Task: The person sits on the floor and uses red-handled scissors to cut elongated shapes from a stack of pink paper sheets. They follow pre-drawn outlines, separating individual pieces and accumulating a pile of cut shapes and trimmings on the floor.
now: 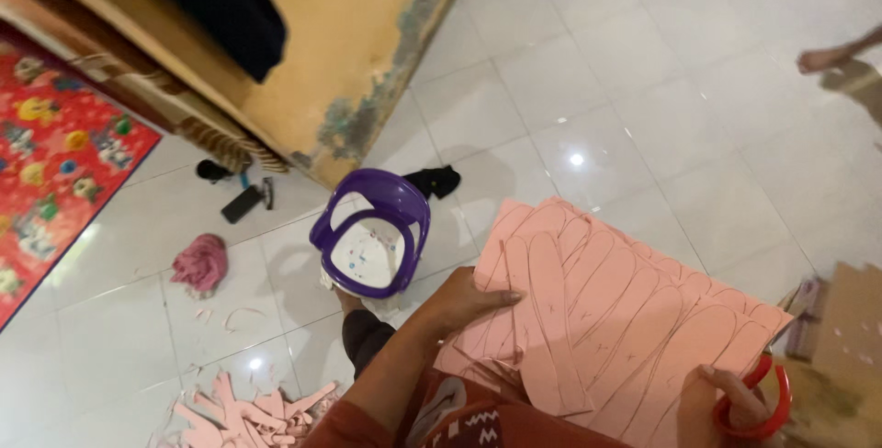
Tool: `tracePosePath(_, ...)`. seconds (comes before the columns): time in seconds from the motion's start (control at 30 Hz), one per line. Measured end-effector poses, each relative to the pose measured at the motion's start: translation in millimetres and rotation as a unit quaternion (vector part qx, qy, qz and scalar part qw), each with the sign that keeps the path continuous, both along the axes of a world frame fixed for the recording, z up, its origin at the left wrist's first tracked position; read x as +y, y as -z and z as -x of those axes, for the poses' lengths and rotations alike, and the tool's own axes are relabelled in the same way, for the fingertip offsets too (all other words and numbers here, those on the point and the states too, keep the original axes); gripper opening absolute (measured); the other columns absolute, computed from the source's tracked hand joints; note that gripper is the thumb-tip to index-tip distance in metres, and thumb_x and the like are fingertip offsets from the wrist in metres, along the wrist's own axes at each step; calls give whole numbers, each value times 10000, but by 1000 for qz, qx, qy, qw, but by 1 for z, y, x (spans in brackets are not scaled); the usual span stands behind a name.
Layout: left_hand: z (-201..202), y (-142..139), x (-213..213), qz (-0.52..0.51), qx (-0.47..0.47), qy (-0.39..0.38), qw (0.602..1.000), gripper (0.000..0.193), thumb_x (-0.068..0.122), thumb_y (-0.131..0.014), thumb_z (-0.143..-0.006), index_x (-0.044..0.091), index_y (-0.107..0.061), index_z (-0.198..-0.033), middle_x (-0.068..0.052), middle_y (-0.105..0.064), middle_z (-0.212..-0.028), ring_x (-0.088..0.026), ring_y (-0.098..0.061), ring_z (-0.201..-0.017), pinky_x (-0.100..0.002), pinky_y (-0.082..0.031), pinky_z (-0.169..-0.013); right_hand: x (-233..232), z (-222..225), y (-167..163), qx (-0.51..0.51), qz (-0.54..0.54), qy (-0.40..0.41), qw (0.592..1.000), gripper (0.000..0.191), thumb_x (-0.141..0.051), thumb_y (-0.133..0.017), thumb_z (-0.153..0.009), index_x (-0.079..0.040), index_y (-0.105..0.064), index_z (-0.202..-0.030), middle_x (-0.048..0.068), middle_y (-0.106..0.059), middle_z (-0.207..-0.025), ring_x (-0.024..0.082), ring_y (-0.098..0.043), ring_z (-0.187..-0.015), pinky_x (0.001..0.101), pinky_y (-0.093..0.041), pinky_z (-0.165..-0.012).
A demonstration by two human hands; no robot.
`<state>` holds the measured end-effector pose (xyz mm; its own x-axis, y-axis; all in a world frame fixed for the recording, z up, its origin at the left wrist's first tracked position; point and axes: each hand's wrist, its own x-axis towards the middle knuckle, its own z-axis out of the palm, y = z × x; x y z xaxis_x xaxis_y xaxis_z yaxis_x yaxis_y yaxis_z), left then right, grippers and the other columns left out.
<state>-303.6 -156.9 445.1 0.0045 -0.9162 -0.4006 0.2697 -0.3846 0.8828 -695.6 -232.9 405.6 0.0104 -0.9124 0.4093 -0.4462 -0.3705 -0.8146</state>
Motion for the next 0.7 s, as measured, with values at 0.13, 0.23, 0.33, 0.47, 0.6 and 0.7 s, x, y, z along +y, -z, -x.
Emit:
tracePosePath(0.13,-39,6,14,-16,13,-11,1000,519,285,-837,-780,7,-707,-1200,-122,-763,-1121,-178,-727,-963,-324,-585,-850,-10,-47,-4,-1,-9,-31,999,345,48,-681,-808,-58,-667,-1136,159,-658,-1237,233,-629,-1155,345,-490,-995)
tracePosePath(0.23,-74,9,10,6,-45,29,999,495,317,-834,-802,-8,-734,-1161,-131,-767,-1091,-185,-713,-938,-319,-568,-834,-8,-78,-6,9,-25,-50,998,367,69,-658,-786,-49,-670,-1133,157,-666,-1219,241,-634,-1133,350,-497,-972)
tracePosePath(0.33,-127,10,5,18,-109,71,991,493,367,-831,-809,-23,-755,-1102,-146,-776,-1036,-203,-718,-893,-325,-563,-805,1,-119,1,20,-45,-71,996,390,91,-636,-765,-40,-672,-1131,154,-674,-1200,248,-640,-1111,355,-504,-949)
tracePosePath(0.47,-204,3,22,31,-189,74,979,506,421,-823,-785,-10,-776,-1045,-136,-786,-960,-206,-723,-829,-327,-556,-751,14,-185,16,34,-57,-116,991,424,119,-605,-737,-28,-675,-1127,150,-684,-1175,259,-647,-1081,362,-514,-919)
tracePosePath(0.6,-267,-10,78,-22,-127,-60,990,582,403,-875,-761,16,-614,-1108,-70,-757,-952,-137,-764,-886,-305,-623,-784,13,-254,21,75,-54,-221,971,459,148,-575,-708,-16,-679,-1124,147,-695,-1150,269,-654,-1051,369,-523,-889)
tracePosePath(0.7,-301,-13,124,-49,-211,-119,969,494,388,-851,-787,-60,-780,-982,-113,-696,-758,-160,-583,-649,-324,-482,-572,-3,-309,15,113,-4,-307,945,487,169,-552,-687,-7,-681,-1121,144,-702,-1131,277,-659,-1028,374,-530,-866)
